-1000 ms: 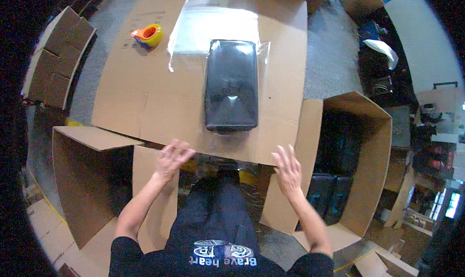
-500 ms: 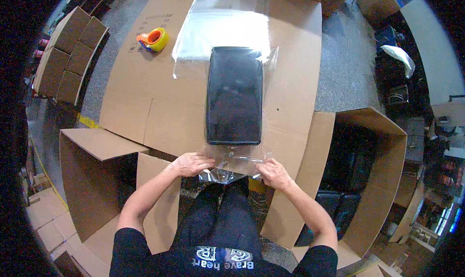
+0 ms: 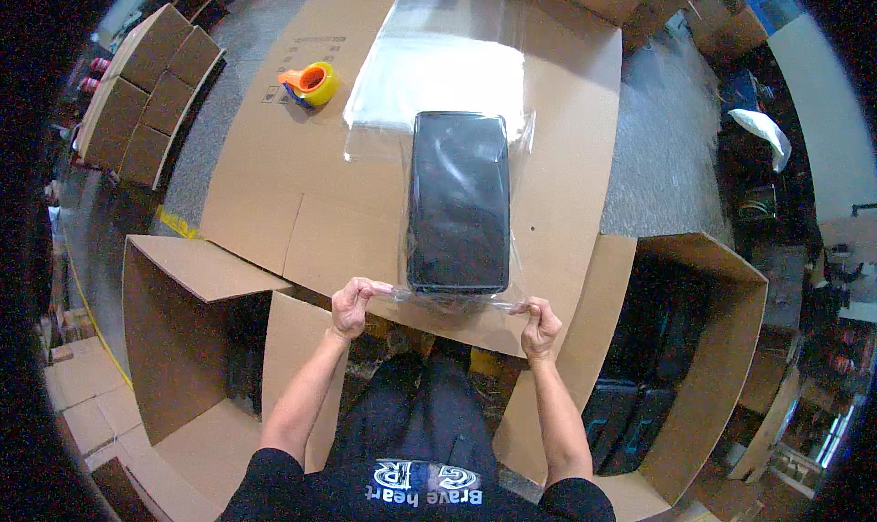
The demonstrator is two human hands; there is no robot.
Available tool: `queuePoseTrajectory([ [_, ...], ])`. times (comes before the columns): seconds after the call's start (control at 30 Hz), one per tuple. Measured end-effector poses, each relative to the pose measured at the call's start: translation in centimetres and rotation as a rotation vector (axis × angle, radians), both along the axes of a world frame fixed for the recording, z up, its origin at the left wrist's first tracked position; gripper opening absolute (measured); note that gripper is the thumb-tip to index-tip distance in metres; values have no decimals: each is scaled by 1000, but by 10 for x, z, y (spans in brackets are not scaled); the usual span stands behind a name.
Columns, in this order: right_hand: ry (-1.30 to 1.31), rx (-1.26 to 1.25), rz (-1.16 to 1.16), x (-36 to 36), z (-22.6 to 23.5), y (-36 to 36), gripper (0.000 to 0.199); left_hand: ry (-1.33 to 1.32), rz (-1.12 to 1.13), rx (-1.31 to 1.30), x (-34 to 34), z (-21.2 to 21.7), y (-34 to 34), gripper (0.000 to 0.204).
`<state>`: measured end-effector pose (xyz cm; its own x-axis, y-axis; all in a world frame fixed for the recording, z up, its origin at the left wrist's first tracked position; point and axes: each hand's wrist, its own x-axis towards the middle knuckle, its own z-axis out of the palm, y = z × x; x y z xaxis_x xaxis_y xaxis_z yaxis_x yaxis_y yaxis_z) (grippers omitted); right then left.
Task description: The person wraps black rectangular cases in clear plastic bags and places them into a cardboard box. The person repeats this process for multiple cases, handling each one individually.
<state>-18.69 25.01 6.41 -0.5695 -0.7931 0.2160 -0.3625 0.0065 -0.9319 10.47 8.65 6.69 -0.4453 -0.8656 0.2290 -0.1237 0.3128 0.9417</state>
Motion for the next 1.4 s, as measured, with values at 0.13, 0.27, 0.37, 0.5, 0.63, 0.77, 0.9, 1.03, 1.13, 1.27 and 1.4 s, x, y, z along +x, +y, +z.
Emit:
queuePoseTrajectory([
  [0.13,-164,-88,-151,7,-3,-12,31,63,228,-2,-19,3,10,25],
  [0.27,-319,-144,-282,8,-11,-23,37,223,420,105,-38,-3,11,24],
  [0.37,-318,-114,-284,7,-19,-23,37,128,527,71,-41,-11,13,22],
  [0.5,-167,-96,-156,4,-14,-7,38,226,506,96,-32,-9,24,18],
  [0.63,51,-221,-112,-3,26,0,39,163,470,-288,-28,25,24,17],
  [0.77,-29,-454,-81,-9,90,-36,33,346,449,-398,-46,86,-7,12],
  [0.9,76,-753,-193,-19,152,-89,31,462,498,-519,-70,153,-44,25],
  [1.03,139,-880,-219,-25,186,-117,34,514,520,-527,-85,193,-63,28],
  [1.13,227,-754,-308,-28,186,-119,42,543,464,-478,-86,192,-69,27],
  [1.27,163,-642,-256,-23,164,-89,47,569,340,-354,-63,165,-50,22],
  [1.4,-57,-490,-128,-14,143,-55,41,467,257,-219,-47,141,-28,26],
])
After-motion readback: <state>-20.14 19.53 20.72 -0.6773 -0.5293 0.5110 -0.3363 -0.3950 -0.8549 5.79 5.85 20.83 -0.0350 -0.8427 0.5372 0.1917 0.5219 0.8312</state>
